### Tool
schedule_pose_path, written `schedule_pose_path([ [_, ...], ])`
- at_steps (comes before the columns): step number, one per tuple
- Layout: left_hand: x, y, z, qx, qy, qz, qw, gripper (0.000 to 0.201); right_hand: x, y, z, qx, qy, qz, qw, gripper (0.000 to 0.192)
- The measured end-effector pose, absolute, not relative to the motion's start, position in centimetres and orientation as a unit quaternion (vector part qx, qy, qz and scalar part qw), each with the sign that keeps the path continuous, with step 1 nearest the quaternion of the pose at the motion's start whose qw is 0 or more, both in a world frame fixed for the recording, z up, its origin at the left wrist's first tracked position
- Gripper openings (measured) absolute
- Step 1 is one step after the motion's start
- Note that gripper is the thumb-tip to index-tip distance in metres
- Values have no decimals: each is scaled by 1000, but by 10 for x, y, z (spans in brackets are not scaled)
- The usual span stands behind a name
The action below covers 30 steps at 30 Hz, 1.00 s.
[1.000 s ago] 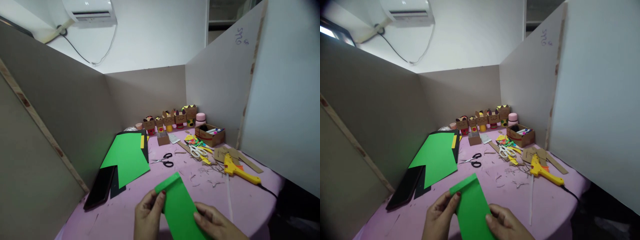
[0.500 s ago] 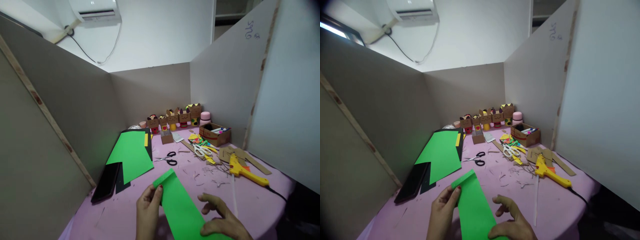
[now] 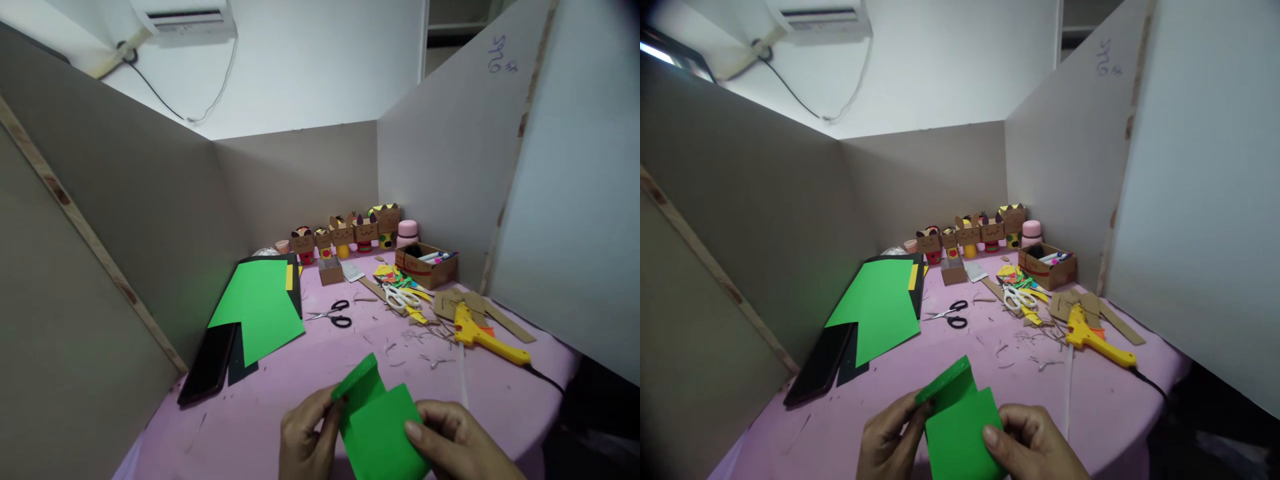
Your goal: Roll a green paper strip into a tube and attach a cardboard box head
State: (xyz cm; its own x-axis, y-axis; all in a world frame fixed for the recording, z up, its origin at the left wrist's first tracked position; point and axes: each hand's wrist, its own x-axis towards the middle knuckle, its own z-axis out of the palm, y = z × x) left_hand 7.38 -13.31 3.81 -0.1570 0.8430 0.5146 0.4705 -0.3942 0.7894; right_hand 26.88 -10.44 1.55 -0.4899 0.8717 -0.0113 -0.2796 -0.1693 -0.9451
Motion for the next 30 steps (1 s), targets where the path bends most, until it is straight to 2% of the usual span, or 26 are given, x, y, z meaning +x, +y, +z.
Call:
schedule_pose_path([
  [5,68,-131,38,715,433,542,83,37,271,-102,6,-290,-494,735,363,37],
  [8,65,-128,35,754,389,526,57,41,274,-101,2,-306,-503,731,345,40],
  [12,63,-127,34,784,364,501,38,37,276,-102,6,-354,-508,698,360,42],
  [19,59,-130,41,824,332,459,-15,25,278,-103,26,-381,-536,702,271,49],
  [22,58,-130,44,849,302,432,-34,25,277,-102,29,-377,-518,713,284,51],
  [27,55,-131,42,872,294,380,-97,26,274,-100,37,-358,-536,727,237,53],
  [30,51,-131,38,871,294,370,-136,30,274,-100,41,-362,-531,724,250,55],
])
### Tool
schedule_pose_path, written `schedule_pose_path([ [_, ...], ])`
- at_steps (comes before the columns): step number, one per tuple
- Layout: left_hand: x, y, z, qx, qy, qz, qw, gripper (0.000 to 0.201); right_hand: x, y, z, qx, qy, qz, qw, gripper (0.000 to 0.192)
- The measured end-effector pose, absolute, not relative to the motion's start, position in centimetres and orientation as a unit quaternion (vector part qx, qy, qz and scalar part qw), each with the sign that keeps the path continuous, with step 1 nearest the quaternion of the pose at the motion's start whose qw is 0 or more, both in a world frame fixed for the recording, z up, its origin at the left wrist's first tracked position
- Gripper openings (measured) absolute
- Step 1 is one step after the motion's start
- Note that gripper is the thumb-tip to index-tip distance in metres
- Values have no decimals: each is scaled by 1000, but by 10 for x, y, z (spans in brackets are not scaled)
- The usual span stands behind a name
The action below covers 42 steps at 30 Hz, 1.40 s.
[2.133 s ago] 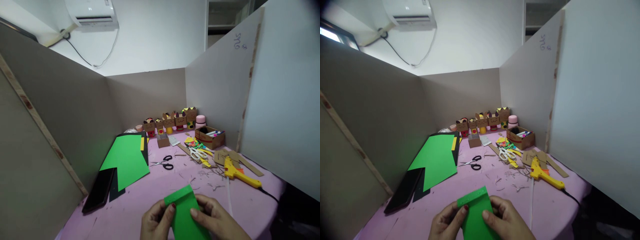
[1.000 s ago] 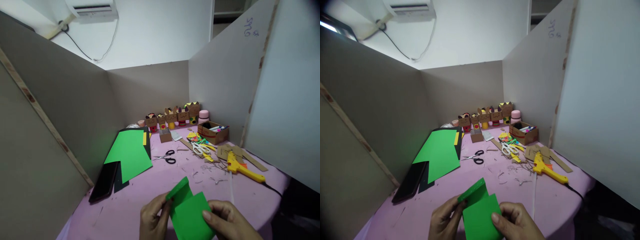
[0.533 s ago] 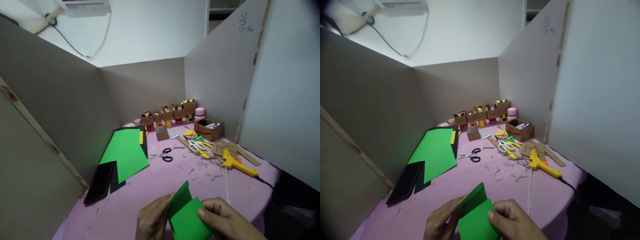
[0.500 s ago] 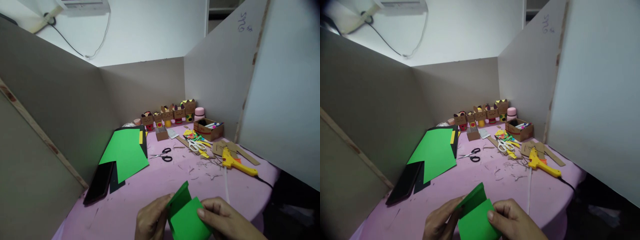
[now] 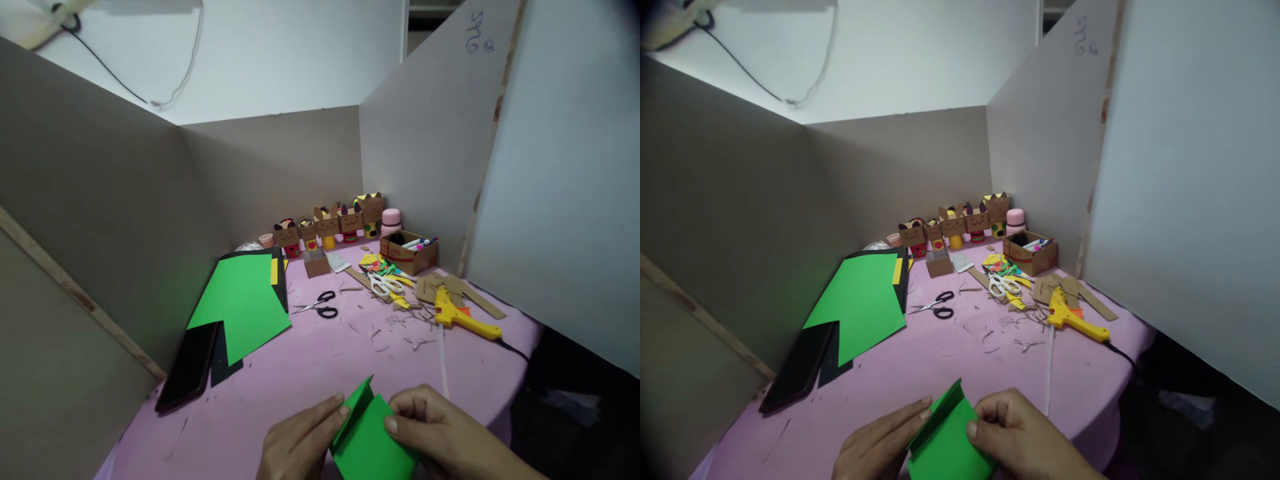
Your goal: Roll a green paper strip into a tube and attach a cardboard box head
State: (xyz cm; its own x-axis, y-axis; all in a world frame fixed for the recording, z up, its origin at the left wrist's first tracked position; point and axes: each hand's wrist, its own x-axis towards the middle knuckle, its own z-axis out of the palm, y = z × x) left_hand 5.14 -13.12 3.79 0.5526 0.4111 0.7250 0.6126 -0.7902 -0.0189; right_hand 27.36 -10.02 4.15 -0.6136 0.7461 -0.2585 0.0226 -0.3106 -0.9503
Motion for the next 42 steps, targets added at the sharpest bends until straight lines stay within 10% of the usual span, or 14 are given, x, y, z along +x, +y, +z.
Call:
schedule_pose_path([
  [42,49,-139,44,-880,-283,-296,240,33,280,-101,41,-356,-551,727,202,24],
])
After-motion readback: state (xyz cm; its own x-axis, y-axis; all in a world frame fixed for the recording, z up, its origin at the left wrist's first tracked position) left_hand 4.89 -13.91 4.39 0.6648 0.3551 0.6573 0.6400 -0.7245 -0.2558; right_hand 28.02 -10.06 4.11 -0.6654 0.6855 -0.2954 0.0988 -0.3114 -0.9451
